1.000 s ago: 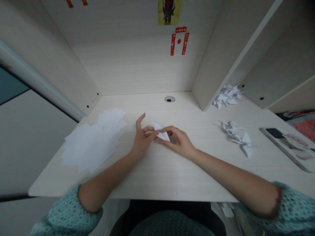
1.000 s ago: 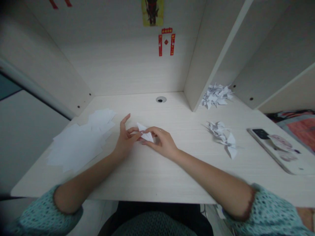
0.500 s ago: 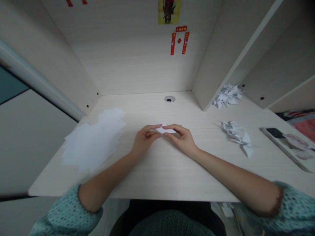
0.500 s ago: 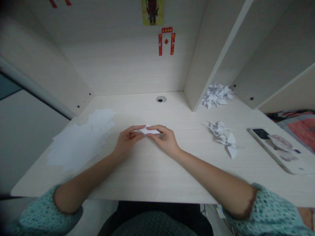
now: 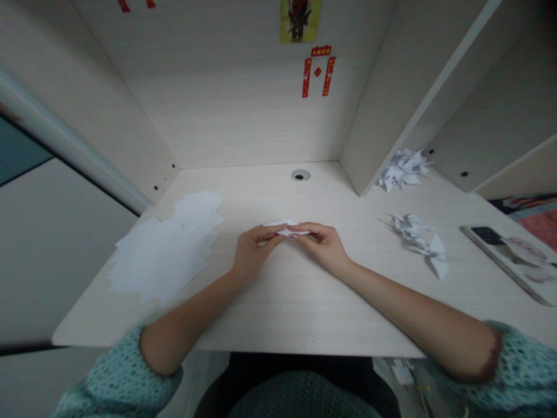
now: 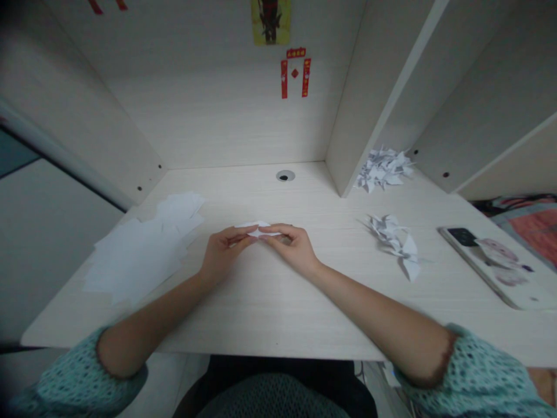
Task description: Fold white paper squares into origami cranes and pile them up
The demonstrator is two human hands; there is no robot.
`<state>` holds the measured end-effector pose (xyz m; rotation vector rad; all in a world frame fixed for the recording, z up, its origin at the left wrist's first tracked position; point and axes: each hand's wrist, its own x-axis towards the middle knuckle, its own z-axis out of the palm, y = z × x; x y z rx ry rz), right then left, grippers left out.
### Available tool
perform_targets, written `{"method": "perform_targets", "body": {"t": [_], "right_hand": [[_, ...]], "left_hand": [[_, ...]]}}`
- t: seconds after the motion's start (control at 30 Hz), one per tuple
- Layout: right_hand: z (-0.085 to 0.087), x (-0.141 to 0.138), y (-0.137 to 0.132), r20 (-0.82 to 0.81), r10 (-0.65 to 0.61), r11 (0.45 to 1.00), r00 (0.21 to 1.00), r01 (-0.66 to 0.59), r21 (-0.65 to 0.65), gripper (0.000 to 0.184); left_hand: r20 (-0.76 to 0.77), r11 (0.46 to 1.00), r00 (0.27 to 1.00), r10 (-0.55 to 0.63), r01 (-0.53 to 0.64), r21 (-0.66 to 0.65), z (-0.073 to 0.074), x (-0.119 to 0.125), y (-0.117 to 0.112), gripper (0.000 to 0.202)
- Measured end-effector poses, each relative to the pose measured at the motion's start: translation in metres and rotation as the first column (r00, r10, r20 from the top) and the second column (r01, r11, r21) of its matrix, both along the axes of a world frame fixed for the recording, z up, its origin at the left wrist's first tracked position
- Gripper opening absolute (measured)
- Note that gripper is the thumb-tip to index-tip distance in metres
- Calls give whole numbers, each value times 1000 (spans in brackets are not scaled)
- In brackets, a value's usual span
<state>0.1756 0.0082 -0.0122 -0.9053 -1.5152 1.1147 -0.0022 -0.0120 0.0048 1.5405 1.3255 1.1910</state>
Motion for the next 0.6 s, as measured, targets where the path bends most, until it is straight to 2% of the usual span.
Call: {"method": "perform_targets", "body": {"t": [0.13,0.33,0.5,0.6], "right_hand": [[-3,0,1,-14,8,998,1000,-9,-67,23],[-4,-1,1,-58,3,995,998,-8,-97,17],[-1,-1,-1,-47,-47,997,998,44,-64,15],[0,-1,-2,-49,-38,999,998,37,-24,11]], "left_hand": [[-8,1000,1000,2,-2,0,0,0,0,27],[55,999,998,-28,29,-17,-1,1,-1,29],[193,985,975,-113,136,-111,1,3,1,30],[240,984,965,-109,138,-110,2,4,1,26]]}}
